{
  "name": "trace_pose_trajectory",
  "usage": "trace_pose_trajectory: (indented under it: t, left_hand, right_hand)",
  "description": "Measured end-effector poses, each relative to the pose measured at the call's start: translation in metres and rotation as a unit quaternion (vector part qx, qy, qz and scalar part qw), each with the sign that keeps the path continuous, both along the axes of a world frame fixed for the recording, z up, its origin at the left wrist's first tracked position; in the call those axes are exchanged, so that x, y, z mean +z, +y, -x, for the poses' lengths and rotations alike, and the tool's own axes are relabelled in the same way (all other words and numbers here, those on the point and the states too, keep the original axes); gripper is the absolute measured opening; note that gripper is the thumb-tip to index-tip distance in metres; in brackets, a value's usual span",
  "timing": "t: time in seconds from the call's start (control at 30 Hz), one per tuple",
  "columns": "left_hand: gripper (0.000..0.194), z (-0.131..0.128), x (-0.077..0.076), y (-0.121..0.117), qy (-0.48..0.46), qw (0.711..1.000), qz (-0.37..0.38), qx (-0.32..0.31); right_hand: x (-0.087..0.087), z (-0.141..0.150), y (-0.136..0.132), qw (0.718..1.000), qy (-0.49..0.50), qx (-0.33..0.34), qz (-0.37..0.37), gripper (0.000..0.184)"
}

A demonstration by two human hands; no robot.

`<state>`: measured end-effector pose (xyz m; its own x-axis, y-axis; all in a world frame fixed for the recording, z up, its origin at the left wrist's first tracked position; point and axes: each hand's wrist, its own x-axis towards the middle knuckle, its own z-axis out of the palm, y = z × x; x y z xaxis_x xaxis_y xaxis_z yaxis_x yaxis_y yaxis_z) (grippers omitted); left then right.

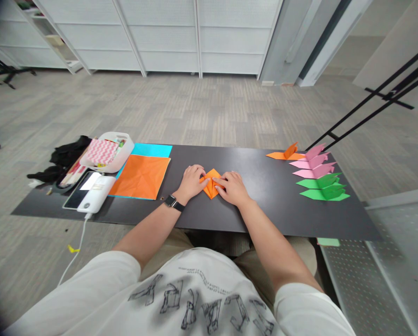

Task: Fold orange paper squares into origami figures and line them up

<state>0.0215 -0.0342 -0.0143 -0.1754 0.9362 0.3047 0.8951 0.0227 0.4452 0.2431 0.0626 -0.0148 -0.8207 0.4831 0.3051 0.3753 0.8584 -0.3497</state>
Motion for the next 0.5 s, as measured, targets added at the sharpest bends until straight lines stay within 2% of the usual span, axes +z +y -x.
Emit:
trace_pose_trajectory:
  t: [0.13,0.3,0.5]
  left_hand:
    - [0.013,-0.0014,0.0007,-0.0007,0.005,1.000,0.004,0.004]
    - [0.011,-0.0029,0.0013,-0.0007,0.020,1.000,0.005,0.004]
    - [0.011,-0.0079,0.0049,-0.0002,0.043,0.999,-0.009,-0.005]
  right_hand:
    - [-0.0010,0.0066,-0.0029,1.000,-0.015,-0.016,-0.018,0.034]
    - [-0.0038,0.0095,-0.0040,0.999,-0.024,0.000,-0.030,0.034]
    - [-0.0033,0.0102,-0.0055,0.999,-0.040,0.001,-0.031,0.041]
